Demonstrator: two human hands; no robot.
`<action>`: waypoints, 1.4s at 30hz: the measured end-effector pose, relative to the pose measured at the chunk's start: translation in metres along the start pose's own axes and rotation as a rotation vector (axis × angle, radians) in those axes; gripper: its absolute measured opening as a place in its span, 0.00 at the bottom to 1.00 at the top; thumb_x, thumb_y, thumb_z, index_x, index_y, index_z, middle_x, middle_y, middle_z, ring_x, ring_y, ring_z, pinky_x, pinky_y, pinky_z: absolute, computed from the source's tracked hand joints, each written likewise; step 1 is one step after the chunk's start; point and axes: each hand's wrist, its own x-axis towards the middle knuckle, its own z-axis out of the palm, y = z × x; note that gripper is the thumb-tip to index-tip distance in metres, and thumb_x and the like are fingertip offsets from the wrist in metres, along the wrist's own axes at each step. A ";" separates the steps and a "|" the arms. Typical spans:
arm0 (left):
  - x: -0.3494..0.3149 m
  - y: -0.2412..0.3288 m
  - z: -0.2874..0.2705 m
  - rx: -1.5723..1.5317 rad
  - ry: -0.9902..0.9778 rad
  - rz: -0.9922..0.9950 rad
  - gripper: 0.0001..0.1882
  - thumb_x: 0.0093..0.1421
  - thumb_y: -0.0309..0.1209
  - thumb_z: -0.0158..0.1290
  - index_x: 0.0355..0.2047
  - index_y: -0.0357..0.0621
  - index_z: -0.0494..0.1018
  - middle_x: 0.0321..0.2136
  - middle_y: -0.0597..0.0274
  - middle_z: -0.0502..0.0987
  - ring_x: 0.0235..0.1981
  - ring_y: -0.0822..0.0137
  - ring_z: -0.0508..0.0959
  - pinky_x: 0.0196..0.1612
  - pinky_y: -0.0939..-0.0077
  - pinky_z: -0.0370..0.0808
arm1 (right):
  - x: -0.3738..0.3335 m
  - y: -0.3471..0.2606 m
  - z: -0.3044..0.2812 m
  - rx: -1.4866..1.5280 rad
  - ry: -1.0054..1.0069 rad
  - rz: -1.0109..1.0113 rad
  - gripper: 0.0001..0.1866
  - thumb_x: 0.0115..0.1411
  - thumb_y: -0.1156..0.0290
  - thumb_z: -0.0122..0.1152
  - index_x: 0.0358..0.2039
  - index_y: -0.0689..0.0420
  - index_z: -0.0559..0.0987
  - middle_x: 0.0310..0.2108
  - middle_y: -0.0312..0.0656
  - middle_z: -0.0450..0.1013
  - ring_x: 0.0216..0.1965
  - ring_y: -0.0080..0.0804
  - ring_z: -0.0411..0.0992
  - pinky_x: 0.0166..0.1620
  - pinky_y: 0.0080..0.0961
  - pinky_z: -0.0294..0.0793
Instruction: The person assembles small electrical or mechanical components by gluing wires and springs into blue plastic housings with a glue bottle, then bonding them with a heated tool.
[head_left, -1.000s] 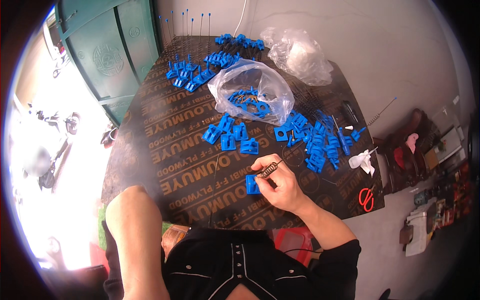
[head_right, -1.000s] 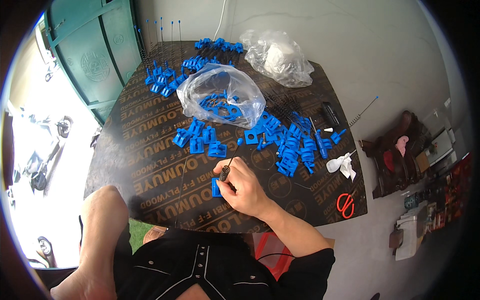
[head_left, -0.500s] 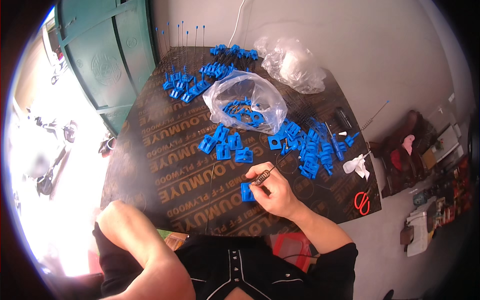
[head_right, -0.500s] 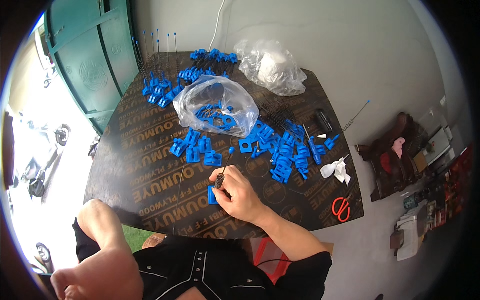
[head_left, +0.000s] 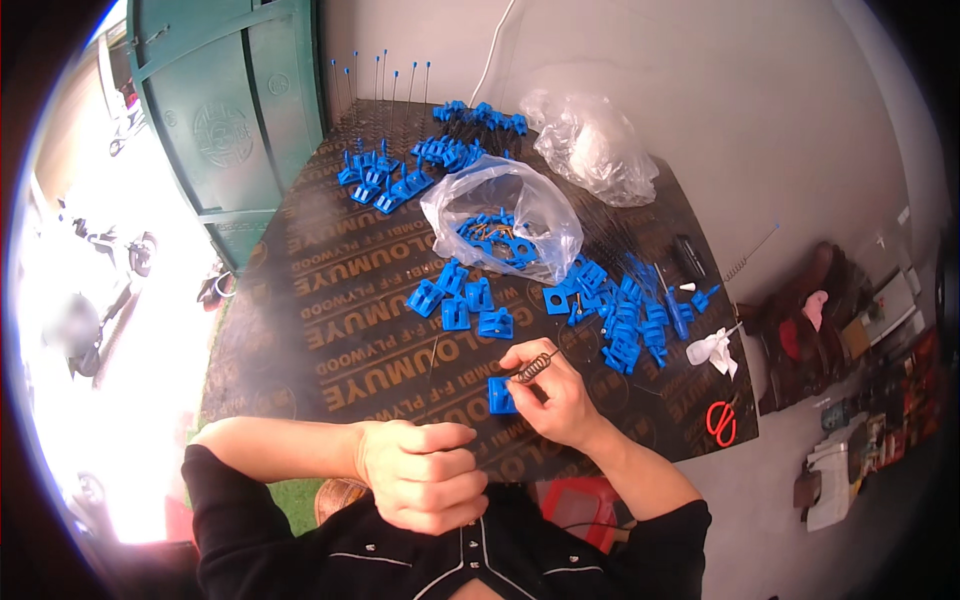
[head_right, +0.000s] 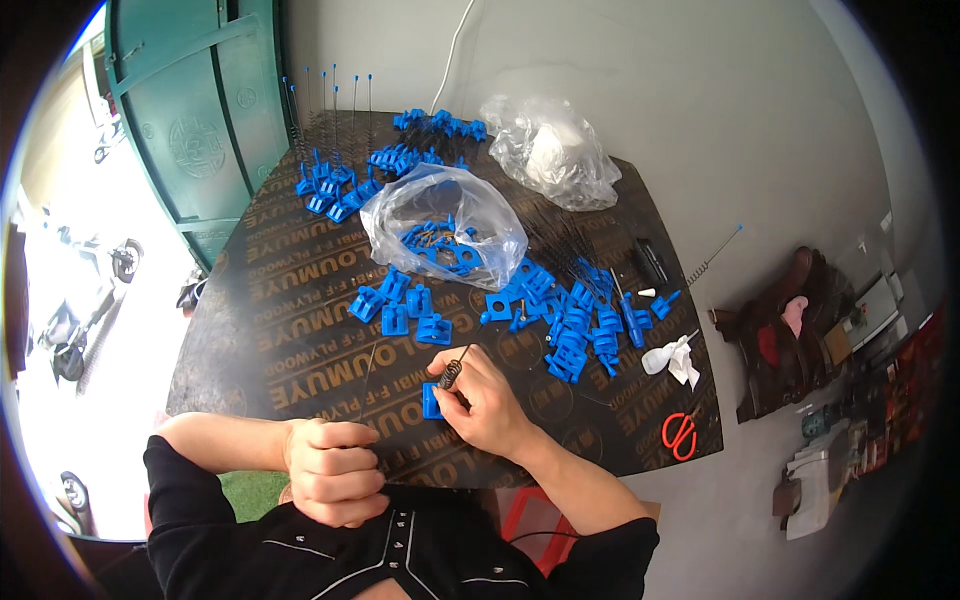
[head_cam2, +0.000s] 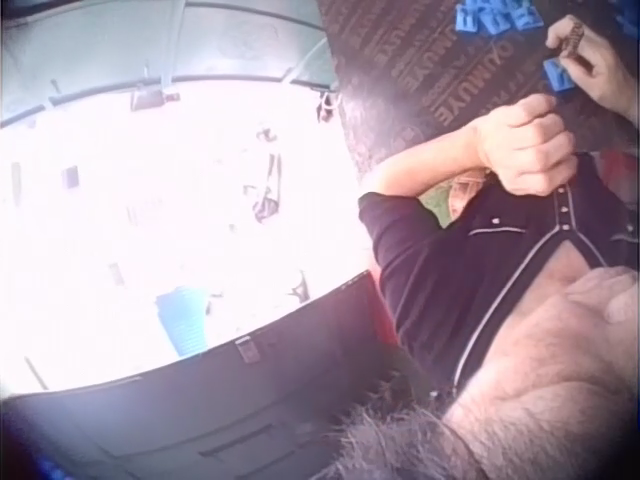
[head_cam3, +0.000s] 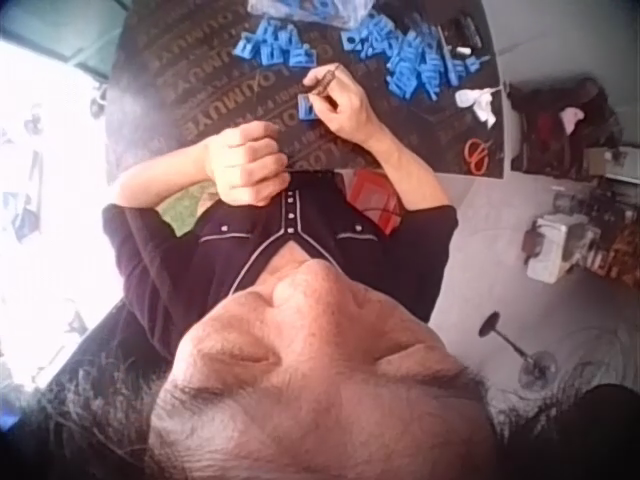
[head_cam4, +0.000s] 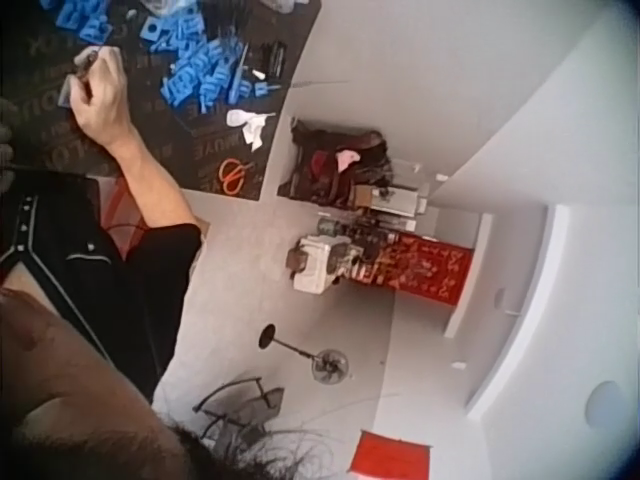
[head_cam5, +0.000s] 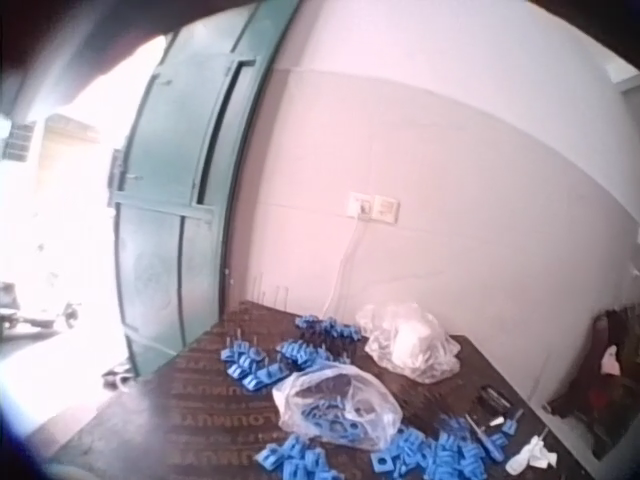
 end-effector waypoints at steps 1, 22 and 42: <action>-0.003 -0.001 0.001 -0.011 -0.037 -0.019 0.06 0.52 0.26 0.52 0.31 0.38 0.74 0.34 0.55 0.74 0.31 0.60 0.74 0.38 0.64 0.75 | 0.000 0.000 0.000 -0.006 -0.003 -0.001 0.07 0.50 0.85 0.58 0.30 0.64 0.72 0.37 0.44 0.71 0.34 0.36 0.70 0.35 0.27 0.71; -0.025 0.010 0.020 -0.278 -0.197 -0.198 0.07 0.49 0.28 0.55 0.24 0.38 0.69 0.18 0.65 0.62 0.17 0.68 0.67 0.16 0.76 0.62 | -0.001 0.000 0.001 0.009 -0.004 0.015 0.07 0.49 0.86 0.59 0.30 0.64 0.73 0.36 0.44 0.72 0.34 0.35 0.71 0.35 0.26 0.72; -0.030 0.004 0.017 -0.266 -0.238 -0.255 0.06 0.48 0.25 0.55 0.26 0.36 0.72 0.20 0.63 0.67 0.17 0.68 0.69 0.16 0.77 0.64 | 0.000 0.001 0.000 0.016 -0.009 0.001 0.09 0.48 0.85 0.59 0.31 0.64 0.73 0.35 0.43 0.72 0.34 0.38 0.71 0.35 0.28 0.71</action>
